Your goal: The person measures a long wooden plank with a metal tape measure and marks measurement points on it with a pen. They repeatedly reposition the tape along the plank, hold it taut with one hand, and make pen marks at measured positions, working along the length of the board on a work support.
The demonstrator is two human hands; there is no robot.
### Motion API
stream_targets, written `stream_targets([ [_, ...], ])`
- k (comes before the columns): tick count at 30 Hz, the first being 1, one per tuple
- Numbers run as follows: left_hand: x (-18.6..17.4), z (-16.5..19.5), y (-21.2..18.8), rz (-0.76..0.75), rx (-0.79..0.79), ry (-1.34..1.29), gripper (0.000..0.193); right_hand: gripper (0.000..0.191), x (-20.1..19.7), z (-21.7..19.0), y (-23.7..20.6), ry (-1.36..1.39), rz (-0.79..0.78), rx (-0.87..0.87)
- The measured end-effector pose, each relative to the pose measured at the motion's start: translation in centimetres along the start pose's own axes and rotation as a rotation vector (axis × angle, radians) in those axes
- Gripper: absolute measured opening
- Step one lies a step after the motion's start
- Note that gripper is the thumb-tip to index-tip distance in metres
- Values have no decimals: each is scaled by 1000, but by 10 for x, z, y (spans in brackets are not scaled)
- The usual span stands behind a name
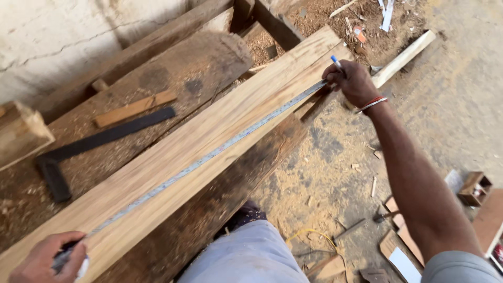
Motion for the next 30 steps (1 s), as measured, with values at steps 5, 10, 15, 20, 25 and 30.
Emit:
stream_targets([
  [5, 48, 95, 47, -29, 23, 56, 17, 17, -49, 80, 56, -166, -65, 53],
  [10, 86, 152, 78, -56, -39, 2, 21, 20, -73, 145, 106, -199, -149, 147],
  [15, 114, 178, 93, -67, -41, 19, 20, 21, -61, 198, 142, -157, -263, 228],
  [20, 133, 171, 102, -114, -106, 51, 19, 17, -40, 224, 155, -159, -296, 208],
  [25, 142, 162, 108, -133, -150, 60, 15, 14, -38, 233, 156, -16, -264, 212],
  [30, 146, 153, 111, -165, -156, 56, 18, 15, -37, 233, 157, -29, -268, 255],
])
Point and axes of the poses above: each hand's wrist, its own y-axis towards the middle knuckle, its own x-axis out of the palm, z = x × y, the point moved 9 cm from there along y, towards the middle knuckle, and after that the axes turned 4 degrees about -z, right-handed, at the moved point
